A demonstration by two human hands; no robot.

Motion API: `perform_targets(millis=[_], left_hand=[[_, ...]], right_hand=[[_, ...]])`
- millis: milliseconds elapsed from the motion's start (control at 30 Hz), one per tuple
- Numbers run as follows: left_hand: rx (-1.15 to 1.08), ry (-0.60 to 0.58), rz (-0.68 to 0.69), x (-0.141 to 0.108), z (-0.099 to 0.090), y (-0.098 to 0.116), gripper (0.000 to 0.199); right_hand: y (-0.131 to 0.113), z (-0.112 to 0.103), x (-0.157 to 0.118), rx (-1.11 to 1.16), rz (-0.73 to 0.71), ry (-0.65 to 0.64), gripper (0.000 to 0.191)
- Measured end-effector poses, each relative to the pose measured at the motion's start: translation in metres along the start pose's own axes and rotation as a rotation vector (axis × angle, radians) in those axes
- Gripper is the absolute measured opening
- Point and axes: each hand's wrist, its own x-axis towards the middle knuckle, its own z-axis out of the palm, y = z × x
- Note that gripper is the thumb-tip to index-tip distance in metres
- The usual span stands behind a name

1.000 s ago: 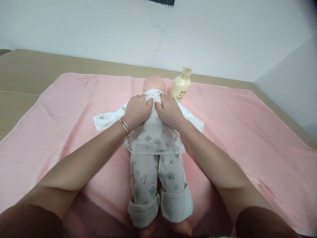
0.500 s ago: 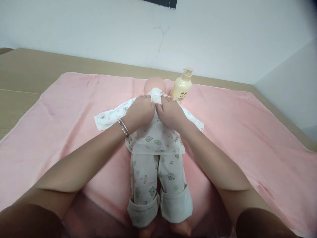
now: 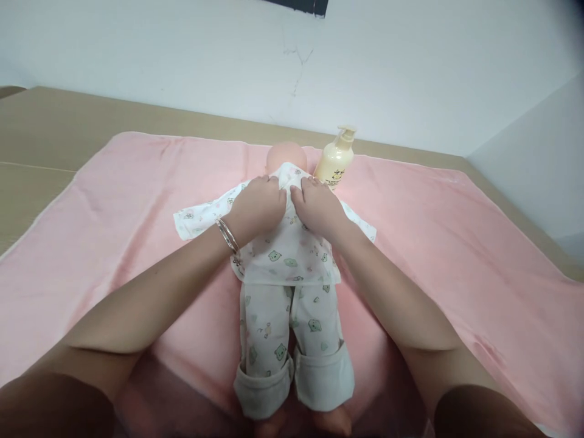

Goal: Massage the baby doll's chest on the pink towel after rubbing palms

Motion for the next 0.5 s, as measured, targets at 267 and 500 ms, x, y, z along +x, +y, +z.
perform_targets(millis=[267, 500], left_hand=[[0.046, 0.041, -0.039, 0.001, 0.006, -0.002, 0.045], [0.013, 0.006, -0.073, -0.001, 0.002, 0.001, 0.040]], right_hand=[[-0.018, -0.002, -0.023, -0.146, -0.085, 0.049, 0.042], [0.009, 0.006, 0.010, 0.033, -0.046, 0.032, 0.045]])
